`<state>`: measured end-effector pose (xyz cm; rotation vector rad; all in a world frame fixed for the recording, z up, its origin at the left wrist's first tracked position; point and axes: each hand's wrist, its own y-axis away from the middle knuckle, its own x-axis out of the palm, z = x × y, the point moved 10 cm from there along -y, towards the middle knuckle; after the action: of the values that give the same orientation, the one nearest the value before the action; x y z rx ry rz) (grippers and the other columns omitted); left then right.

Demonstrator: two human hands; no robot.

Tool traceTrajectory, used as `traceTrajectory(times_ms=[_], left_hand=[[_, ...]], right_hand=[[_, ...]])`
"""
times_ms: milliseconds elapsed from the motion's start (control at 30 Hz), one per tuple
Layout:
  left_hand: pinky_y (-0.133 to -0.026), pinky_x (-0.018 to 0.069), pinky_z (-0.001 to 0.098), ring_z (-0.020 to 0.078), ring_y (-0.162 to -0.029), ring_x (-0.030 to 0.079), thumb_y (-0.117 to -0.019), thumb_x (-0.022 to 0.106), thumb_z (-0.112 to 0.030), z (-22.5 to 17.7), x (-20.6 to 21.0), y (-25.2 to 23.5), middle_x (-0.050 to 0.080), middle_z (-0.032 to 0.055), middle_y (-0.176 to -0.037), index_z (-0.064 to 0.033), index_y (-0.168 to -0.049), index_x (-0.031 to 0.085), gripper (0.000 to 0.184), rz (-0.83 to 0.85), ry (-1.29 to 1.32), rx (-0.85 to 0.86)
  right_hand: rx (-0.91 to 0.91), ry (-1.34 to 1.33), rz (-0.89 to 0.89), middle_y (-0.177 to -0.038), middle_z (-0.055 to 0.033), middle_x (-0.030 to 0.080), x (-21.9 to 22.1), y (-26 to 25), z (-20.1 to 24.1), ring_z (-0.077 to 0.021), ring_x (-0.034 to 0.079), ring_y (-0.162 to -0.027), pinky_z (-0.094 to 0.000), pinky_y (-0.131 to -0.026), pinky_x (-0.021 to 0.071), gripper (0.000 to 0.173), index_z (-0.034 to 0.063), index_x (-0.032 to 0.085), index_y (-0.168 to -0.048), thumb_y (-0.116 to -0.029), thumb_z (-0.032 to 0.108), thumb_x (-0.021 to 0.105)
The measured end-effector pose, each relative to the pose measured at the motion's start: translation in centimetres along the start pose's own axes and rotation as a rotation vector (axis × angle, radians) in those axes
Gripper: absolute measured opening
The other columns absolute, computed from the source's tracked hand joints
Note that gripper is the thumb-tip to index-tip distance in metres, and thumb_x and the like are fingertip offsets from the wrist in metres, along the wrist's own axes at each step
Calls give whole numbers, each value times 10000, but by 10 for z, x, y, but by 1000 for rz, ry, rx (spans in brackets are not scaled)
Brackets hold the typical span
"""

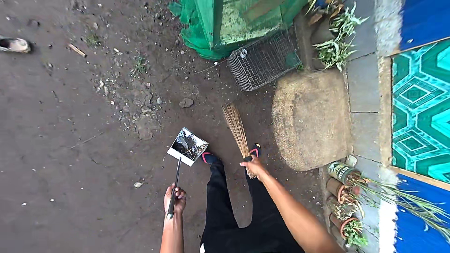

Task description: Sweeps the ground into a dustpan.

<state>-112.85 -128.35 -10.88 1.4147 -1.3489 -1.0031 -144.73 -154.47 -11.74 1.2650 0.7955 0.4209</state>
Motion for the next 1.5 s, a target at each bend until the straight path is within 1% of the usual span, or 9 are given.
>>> traceTrajectory(times_ms=[133,267,400,600,900,1100,1267,1367,1500], left_hand=[[-374,396,134,4,-377,438,-1073,365,-180,-17,39,-48,493,-66,-545,-153,-849,488,257,-18,-72,-16],[-363,390,153,26,-387,430,-1047,406,-128,-26,70,-86,493,-24,-585,-117,-893,463,165,-84,-98,-40],[-370,386,191,68,-411,426,-1033,458,-121,-33,88,-114,486,22,-634,-84,-930,473,111,-195,-147,-33],[-382,387,207,87,-433,447,-1033,497,-141,-48,90,-130,515,47,-664,-63,-954,512,112,-224,-132,-58],[-365,396,179,55,-403,441,-1044,477,-141,-79,29,-113,505,8,-625,-77,-968,492,100,-118,33,-113],[-356,393,186,53,-389,425,-1059,468,-165,-46,-48,-87,494,-6,-611,-89,-998,501,103,-165,194,-106],[-359,391,166,37,-379,413,-1064,438,-166,-20,-103,-76,480,-31,-590,-122,-931,485,148,-237,393,-82],[-350,398,158,30,-364,422,-1064,420,-156,-21,-128,-90,479,-39,-561,-135,-891,478,184,-264,528,-36],[-350,401,156,28,-361,417,-1059,410,-148,-19,-149,-109,470,-45,-552,-144,-866,477,205,-299,618,-10]], right_hand=[[-40,-8,-102,-1284,-233,645,9,74,-22,-347,654,-1140,-553,-978,540,829,77,468,-1504,-802,230,881],[-17,163,-169,-1339,-249,622,18,29,18,-378,611,-1237,-579,-1052,486,837,60,418,-1535,-845,262,848],[35,271,8,-1327,-262,615,100,-5,37,-394,608,-1229,-583,-1035,495,811,22,464,-1481,-817,258,866],[9,296,224,-1327,-222,637,160,114,19,-345,641,-1198,-551,-1031,522,895,107,453,-1531,-768,240,900],[-224,615,60,-1280,-200,674,107,121,83,-350,679,-1131,-595,-981,538,954,222,380,-1601,-793,310,878],[-459,996,13,-1310,-278,641,122,80,257,-446,642,-1172,-639,-1017,494,932,171,270,-1648,-899,313,805],[-578,1173,-123,-1245,-298,671,179,10,364,-527,644,-1120,-729,-938,487,1001,280,224,-1664,-872,349,832],[-596,1161,-172,-1182,-272,695,225,0,368,-479,681,-1055,-686,-874,535,997,271,183,-1671,-882,324,791],[-548,1227,-9,-1112,-246,708,278,-3,257,-435,706,-1001,-645,-850,570,1028,209,143,-1670,-859,293,769]])
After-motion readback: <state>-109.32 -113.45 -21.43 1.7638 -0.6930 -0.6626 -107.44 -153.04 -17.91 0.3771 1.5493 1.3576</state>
